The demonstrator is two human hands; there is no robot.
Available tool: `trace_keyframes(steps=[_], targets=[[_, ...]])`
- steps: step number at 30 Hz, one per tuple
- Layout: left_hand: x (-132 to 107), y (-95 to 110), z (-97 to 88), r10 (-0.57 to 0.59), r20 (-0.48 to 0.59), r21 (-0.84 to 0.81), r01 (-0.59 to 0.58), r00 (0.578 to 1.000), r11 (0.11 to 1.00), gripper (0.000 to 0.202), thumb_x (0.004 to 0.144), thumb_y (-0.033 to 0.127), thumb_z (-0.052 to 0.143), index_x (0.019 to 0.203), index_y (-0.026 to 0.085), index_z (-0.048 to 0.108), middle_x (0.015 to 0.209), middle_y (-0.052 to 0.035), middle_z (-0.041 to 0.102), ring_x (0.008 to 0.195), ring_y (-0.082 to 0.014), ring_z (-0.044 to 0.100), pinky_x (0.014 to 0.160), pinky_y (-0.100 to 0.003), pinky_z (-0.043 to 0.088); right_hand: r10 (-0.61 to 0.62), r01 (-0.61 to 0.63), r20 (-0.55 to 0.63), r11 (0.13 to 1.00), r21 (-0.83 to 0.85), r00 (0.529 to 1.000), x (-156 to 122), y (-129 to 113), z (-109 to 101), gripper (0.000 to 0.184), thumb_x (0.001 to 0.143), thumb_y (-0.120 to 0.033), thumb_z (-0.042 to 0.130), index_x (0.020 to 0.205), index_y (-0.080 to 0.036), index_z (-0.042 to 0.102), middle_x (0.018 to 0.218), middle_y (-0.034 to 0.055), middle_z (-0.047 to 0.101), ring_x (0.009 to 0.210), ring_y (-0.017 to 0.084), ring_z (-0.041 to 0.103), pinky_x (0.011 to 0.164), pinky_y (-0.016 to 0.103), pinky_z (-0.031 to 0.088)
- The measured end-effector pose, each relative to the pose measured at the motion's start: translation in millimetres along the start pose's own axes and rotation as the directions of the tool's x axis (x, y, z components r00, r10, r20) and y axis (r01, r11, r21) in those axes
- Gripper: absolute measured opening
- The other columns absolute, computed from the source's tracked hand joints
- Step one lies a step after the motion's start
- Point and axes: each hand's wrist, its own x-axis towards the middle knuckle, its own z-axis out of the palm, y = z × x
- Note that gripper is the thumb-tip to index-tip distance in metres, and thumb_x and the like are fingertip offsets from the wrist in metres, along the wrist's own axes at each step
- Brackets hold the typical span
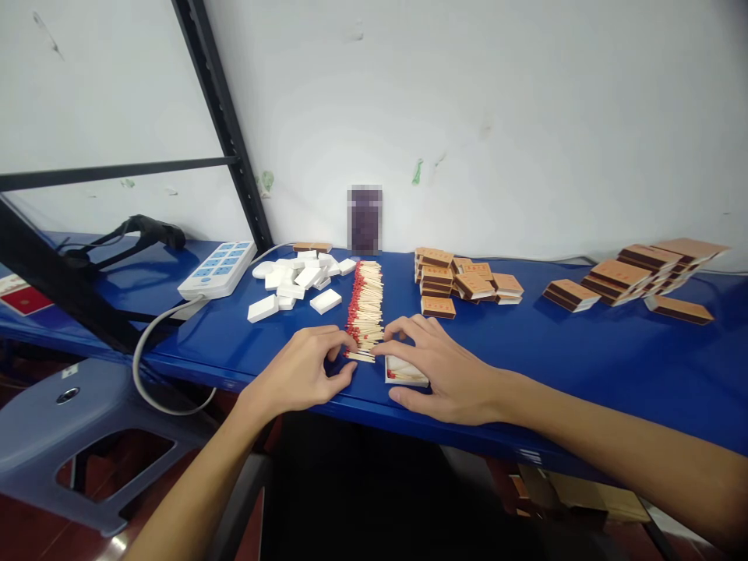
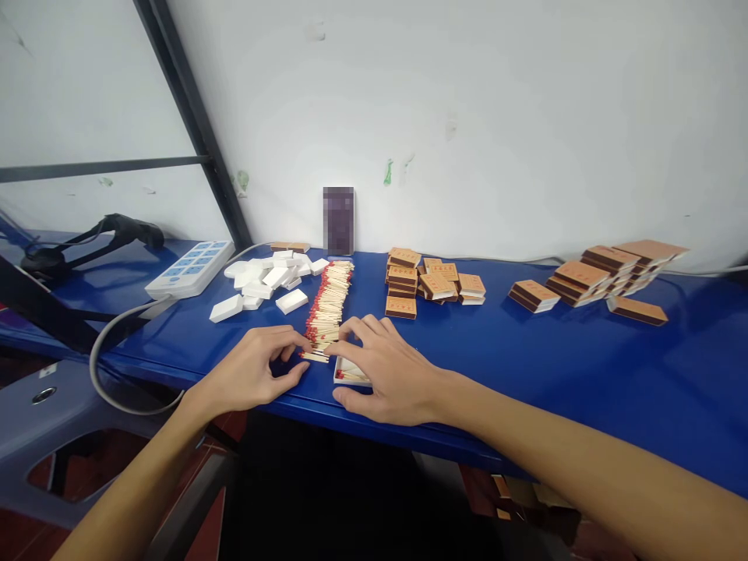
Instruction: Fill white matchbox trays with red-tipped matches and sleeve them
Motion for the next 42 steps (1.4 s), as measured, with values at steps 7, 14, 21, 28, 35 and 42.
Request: trace_keyframes(steps=[7,14,21,28,35,42], targets=[[-0.5,-0.1,1.3,0.000,-0.033,-0.016,-0.001,0.999,1.000,0.008,0.082,0.022,0.062,0.089,0.019,0.064,0.072,0.0021,0.053,0.064,-0.0123,0.049,0.062,-0.025,0.038,0.044,-0.044,-0.017,0.999,-0.009,0.999,0.2,-1.3,-0.3,0.038,0.087,-0.037,0.062,0.121,-0.019,0.062,0.111,0.0122,0.057,0.098,0.029,0.051,0.086,0.048,0.044],[-0.7,-0.1,1.9,-0.040,-0.054,-0.009,0.040,0.998,0.999,0.011,0.080,0.025,0.064,0.089,0.019,0.063,0.070,0.0028,0.052,0.063,-0.0121,0.049,0.060,-0.025,0.038,0.038,-0.038,-0.003,0.999,-0.035,0.999,0.0,-0.9,0.0,0.037,0.088,-0.037,0.061,0.120,-0.018,0.063,0.113,0.0132,0.057,0.098,0.029,0.051,0.086,0.049,0.043],[1.1,0.7,2.4,-0.058,-0.057,0.017,0.059,0.997,0.998,0.011,0.079,0.027,0.065,0.085,0.018,0.063,0.069,0.0015,0.054,0.063,-0.0134,0.050,0.060,-0.026,0.039,0.034,-0.035,-0.027,0.998,-0.047,0.999,-0.1,-0.3,0.9,0.035,0.088,-0.037,0.061,0.118,-0.019,0.065,0.112,0.0127,0.059,0.097,0.028,0.052,0.085,0.048,0.043],[-0.5,0.1,2.5,-0.035,-0.051,-0.008,0.034,0.998,0.999,0.009,0.080,0.025,0.064,0.084,0.018,0.062,0.069,0.0027,0.052,0.062,-0.0118,0.049,0.060,-0.025,0.038,0.048,-0.049,-0.029,0.997,-0.054,0.998,-0.4,-1.5,-2.0,0.031,0.089,-0.036,0.060,0.113,-0.019,0.066,0.109,0.0120,0.059,0.097,0.028,0.052,0.085,0.047,0.043],[0.2,1.8,0.3,-0.028,-0.026,-0.034,0.028,0.999,0.999,0.010,0.082,0.024,0.063,0.090,0.019,0.063,0.071,0.0032,0.052,0.063,-0.0116,0.048,0.060,-0.025,0.037,0.055,-0.055,-0.018,0.998,-0.031,0.998,0.3,-0.6,-2.6,0.033,0.089,-0.038,0.060,0.116,-0.019,0.065,0.111,0.0117,0.058,0.097,0.027,0.051,0.086,0.048,0.043],[-0.4,1.2,0.5,-0.017,-0.006,-0.041,0.017,1.000,0.999,0.014,0.083,0.023,0.062,0.096,0.019,0.066,0.071,0.0036,0.050,0.062,-0.0113,0.047,0.059,-0.025,0.036,0.043,-0.044,-0.010,0.999,-0.020,0.999,1.0,-1.3,-1.9,0.034,0.089,-0.037,0.060,0.116,-0.017,0.066,0.111,0.0122,0.057,0.097,0.027,0.051,0.086,0.047,0.042]])
